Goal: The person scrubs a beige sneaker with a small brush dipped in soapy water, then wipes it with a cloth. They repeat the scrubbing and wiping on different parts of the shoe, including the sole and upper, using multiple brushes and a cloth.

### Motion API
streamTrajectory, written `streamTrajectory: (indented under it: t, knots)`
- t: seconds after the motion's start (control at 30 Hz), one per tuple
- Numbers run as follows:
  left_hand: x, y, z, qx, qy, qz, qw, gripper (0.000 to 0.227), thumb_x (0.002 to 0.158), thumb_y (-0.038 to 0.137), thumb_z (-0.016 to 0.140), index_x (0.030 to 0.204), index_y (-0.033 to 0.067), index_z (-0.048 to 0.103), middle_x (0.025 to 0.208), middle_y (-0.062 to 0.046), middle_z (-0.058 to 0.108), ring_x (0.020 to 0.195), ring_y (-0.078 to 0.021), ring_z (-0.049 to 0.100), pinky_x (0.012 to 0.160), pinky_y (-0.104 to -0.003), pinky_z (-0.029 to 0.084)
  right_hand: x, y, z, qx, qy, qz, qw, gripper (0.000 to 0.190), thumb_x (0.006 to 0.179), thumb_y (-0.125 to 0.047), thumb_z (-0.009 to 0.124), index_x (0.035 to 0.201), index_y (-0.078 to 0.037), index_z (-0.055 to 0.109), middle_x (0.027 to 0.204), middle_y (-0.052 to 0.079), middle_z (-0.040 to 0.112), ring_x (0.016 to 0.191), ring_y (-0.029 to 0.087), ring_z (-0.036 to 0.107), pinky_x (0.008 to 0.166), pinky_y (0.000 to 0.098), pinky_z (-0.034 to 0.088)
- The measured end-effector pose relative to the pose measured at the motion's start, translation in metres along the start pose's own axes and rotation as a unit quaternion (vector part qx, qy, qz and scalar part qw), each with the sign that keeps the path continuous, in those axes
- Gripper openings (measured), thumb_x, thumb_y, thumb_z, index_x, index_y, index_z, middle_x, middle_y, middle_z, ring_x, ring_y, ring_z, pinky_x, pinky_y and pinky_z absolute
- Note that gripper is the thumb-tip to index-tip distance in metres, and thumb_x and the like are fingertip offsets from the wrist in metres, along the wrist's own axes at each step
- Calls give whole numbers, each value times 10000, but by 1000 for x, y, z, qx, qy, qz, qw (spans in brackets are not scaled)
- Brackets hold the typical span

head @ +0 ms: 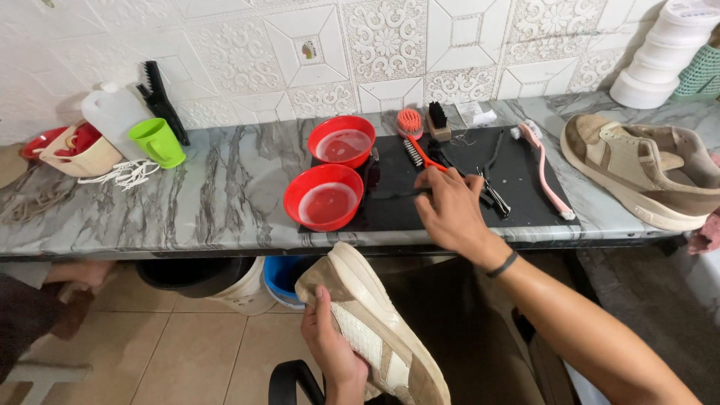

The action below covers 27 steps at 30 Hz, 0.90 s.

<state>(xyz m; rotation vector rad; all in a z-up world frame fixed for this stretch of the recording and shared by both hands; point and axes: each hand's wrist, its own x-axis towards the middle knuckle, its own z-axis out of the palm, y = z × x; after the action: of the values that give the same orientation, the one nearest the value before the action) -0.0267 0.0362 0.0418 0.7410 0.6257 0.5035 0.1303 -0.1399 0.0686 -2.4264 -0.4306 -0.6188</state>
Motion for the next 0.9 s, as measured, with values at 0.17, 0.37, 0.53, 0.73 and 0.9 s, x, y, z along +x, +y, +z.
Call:
streamTrajectory:
  t: [0.17, 0.37, 0.53, 0.73, 0.9]
  knots:
    - [-1, 10, -1, 5, 32, -15, 999, 263, 951, 263, 651, 1010, 9, 687, 1012, -165, 744, 991, -290, 721, 848, -402, 556, 42, 6, 41, -143, -19, -144, 979, 223, 887, -109, 501, 1094, -153, 571, 991, 37, 706, 1020, 292, 599, 793, 477, 307]
    - [11, 7, -15, -15, 39, -1, 999, 279, 977, 226, 622, 1077, -17, 717, 1050, -167, 752, 1025, -271, 716, 860, -374, 548, 58, 0, 74, -216, 23, -277, 936, 341, 896, -39, 599, 1191, -148, 731, 974, 53, 634, 875, 279, 546, 777, 420, 391]
    - [11, 14, -28, -13, 42, 31, 999, 248, 977, 263, 645, 939, 21, 685, 941, -133, 730, 951, -258, 706, 840, -379, 543, 59, -13, 79, -276, 38, -328, 903, 385, 739, -46, 705, 1102, -174, 727, 946, 54, 601, 905, 286, 538, 801, 434, 394]
    - [-1, 28, -29, -53, 61, 24, 996, 297, 982, 255, 601, 1069, -14, 691, 1030, -187, 742, 991, -336, 720, 824, -439, 557, 41, -22, 65, -248, 45, -332, 909, 387, 766, -52, 689, 1132, -167, 740, 976, 49, 612, 931, 285, 551, 819, 445, 383]
    - [-10, 28, -28, -54, 96, 24, 994, 321, 946, 275, 617, 1107, 11, 707, 1085, -158, 752, 1054, -304, 714, 907, -409, 540, -7, -28, 29, -67, 18, -225, 972, 349, 899, -32, 543, 1201, -174, 646, 1026, 25, 585, 992, 263, 541, 803, 447, 289]
